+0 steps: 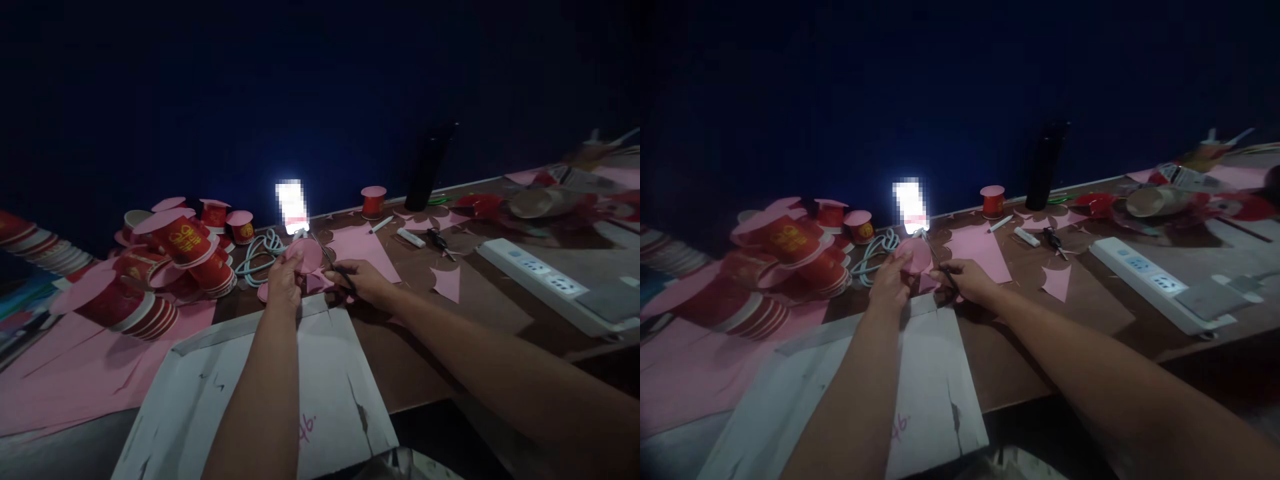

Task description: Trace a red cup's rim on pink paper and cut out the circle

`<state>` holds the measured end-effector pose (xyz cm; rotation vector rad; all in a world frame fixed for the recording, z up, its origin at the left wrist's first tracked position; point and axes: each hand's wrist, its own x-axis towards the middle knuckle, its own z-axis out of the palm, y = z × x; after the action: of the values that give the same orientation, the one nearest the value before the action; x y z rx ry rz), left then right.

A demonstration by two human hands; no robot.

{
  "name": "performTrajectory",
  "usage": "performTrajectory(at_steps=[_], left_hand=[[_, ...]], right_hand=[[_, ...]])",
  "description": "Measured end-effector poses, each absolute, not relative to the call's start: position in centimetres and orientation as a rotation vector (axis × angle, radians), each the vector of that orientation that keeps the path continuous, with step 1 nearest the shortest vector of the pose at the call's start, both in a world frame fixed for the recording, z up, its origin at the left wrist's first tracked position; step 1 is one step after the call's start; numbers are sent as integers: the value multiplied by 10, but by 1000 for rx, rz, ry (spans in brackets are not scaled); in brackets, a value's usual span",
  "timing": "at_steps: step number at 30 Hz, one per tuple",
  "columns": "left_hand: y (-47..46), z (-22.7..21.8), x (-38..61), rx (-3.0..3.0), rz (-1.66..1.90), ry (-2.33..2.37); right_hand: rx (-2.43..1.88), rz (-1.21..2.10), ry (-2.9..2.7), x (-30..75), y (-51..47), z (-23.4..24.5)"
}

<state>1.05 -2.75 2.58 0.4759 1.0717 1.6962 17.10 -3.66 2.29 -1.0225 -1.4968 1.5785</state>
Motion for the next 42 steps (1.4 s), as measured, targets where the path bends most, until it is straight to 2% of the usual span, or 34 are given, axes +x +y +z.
performTrajectory(at_steps=[42], left_hand=[[-26,26,10,441,1719,1151]], right_hand=[[-1045,1537,-1507,171,-37,23]])
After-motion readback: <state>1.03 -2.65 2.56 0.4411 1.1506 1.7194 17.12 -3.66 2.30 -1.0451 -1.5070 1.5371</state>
